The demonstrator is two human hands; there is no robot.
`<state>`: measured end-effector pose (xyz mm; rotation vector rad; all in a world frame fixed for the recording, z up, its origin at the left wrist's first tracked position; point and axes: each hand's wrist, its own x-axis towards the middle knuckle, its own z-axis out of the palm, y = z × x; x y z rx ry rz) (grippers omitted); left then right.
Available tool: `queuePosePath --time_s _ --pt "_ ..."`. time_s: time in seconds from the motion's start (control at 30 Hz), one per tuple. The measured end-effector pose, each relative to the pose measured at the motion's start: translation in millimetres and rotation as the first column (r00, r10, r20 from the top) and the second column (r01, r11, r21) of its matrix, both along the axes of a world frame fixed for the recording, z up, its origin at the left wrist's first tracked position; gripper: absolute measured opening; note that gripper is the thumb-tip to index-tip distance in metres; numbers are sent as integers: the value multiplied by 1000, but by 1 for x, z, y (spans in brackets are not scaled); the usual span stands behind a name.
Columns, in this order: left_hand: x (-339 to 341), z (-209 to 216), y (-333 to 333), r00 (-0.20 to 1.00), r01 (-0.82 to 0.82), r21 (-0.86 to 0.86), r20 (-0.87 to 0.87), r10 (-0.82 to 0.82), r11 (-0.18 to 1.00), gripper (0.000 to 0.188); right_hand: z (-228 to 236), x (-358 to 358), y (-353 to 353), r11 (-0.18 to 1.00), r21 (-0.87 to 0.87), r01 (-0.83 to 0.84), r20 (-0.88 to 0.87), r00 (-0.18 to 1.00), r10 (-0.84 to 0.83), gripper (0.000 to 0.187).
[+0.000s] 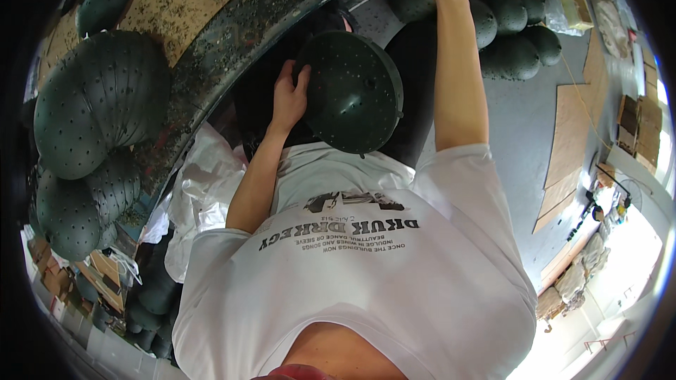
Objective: Using a power drill to create holes in green plastic dome-shaped manufacturing components.
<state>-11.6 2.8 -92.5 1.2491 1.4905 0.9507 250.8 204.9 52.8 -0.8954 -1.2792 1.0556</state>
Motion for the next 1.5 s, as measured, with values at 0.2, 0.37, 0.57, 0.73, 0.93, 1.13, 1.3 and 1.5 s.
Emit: queuePosePath --time_s 0.2,0.37,0.57,0.73,0.93,1.13,1.3,1.5 --pt "-12 5 -9 992 78 -65 104 -71 995 23 -71 1 -131 914 -352 -202 -338 938 77 59" --pt "-8 8 -11 948 207 -57 258 -186 977 23 -105 -40 -191 704 -439 -558 -531 793 298 61" --pt "9 18 -22 999 38 198 -35 -31 979 33 -106 -35 -189 628 -439 -642 -496 756 427 58" --pt "10 38 -31 895 45 353 -431 120 935 30 -112 -37 -189 618 -418 -666 -518 733 441 55" --pt "13 37 -37 873 37 368 -465 150 929 19 -115 -43 -194 624 -478 -618 -513 773 373 52" --pt "17 33 -38 851 52 385 -500 161 922 17 -115 -42 -196 662 -443 -605 -440 790 427 51" --pt "14 25 -37 841 64 393 -516 162 917 14 -115 -43 -197 663 -451 -598 -430 796 426 50" --pt "15 36 -37 868 -32 351 -454 200 936 21 -116 -42 -198 670 -420 -613 -453 781 430 51"
